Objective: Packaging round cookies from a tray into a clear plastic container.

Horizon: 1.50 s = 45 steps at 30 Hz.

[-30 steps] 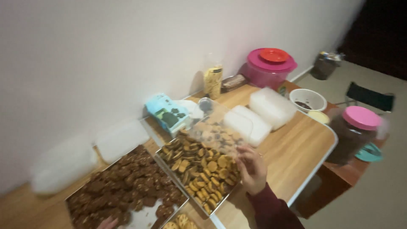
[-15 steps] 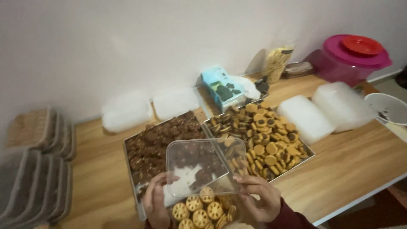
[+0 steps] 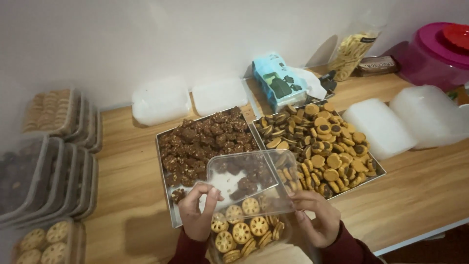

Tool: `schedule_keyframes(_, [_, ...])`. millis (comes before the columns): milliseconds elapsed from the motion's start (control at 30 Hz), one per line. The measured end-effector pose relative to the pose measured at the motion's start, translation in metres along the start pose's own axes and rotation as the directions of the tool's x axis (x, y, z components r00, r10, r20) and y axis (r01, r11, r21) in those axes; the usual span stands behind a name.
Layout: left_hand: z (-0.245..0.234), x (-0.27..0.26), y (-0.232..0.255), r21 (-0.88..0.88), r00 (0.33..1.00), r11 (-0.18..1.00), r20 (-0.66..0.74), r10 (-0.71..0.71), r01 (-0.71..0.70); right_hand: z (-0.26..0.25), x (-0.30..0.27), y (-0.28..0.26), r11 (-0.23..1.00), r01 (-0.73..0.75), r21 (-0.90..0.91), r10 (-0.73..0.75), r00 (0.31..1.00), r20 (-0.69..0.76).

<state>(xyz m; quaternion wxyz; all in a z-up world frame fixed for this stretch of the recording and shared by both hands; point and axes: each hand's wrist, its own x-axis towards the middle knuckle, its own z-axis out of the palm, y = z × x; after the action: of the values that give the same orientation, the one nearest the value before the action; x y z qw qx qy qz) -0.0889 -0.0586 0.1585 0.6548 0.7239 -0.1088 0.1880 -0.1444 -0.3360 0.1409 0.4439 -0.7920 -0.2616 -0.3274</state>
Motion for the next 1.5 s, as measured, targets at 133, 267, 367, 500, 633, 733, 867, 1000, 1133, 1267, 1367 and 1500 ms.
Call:
schedule_keyframes(133, [0.0, 0.0, -0.005, -0.025, 0.995, 0.995, 0.014, 0.101, -0.1, 0.006, -0.01, 0.012, 0.999, -0.047, 0.005, 0.047, 0.998, -0.049])
schedule_keyframes(267, [0.0, 0.0, -0.008, -0.033, 0.962, 0.969, 0.12, 0.247, -0.244, 0.011, -0.013, 0.02, 0.993, -0.086, 0.08, 0.095, 0.989, -0.115])
schedule_keyframes(367, [0.001, 0.002, -0.001, -0.043, 0.955, 0.967, 0.15, 0.255, -0.252, 0.014, -0.012, 0.022, 0.986, -0.106, 0.131, 0.126, 0.98, -0.151])
schedule_keyframes(500, [0.002, 0.003, 0.002, -0.042, 0.959, 0.972, 0.157, 0.236, -0.232, 0.015, -0.007, 0.02, 0.979, -0.097, 0.182, 0.126, 0.98, -0.154])
schedule_keyframes(633, [0.002, 0.001, -0.019, -0.007, 0.967, 0.974, 0.122, 0.225, -0.226, 0.013, -0.004, 0.022, 0.964, -0.083, 0.253, 0.123, 0.981, -0.147])
schedule_keyframes(733, [0.0, 0.0, -0.038, 0.069, 0.889, 0.89, 0.119, 0.441, -0.451, 0.01, -0.009, 0.024, 0.997, -0.065, 0.036, 0.071, 0.979, -0.191])
schedule_keyframes(867, [-0.003, 0.001, -0.032, 0.142, 0.878, 0.866, 0.064, 0.474, -0.479, 0.008, -0.009, 0.024, 0.984, -0.02, -0.176, -0.018, 0.976, -0.216])
schedule_keyframes(1000, [-0.004, 0.001, -0.039, 0.162, 0.859, 0.845, 0.059, 0.508, -0.511, 0.004, -0.013, 0.029, 0.972, -0.011, -0.233, -0.031, 0.983, -0.179])
schedule_keyframes(1133, [-0.002, 0.0, -0.039, 0.144, 0.866, 0.854, 0.044, 0.499, -0.5, 0.006, -0.012, 0.03, 0.976, -0.011, -0.216, -0.032, 0.981, -0.193])
schedule_keyframes(1267, [-0.004, 0.002, -0.029, 0.156, 0.88, 0.867, 0.054, 0.471, -0.474, 0.008, -0.012, 0.032, 0.986, 0.023, -0.164, -0.059, 0.974, -0.221])
schedule_keyframes(1367, [-0.007, -0.006, -0.03, 0.258, 0.91, 0.876, 0.036, 0.413, -0.408, 0.009, -0.02, 0.03, 0.987, -0.057, -0.149, 0.018, 0.967, -0.254])
schedule_keyframes(1500, [-0.013, -0.033, -0.014, 0.288, 0.917, 0.88, -0.013, 0.398, -0.377, 0.003, -0.008, 0.007, 0.986, -0.162, -0.032, 0.155, 0.975, -0.159])
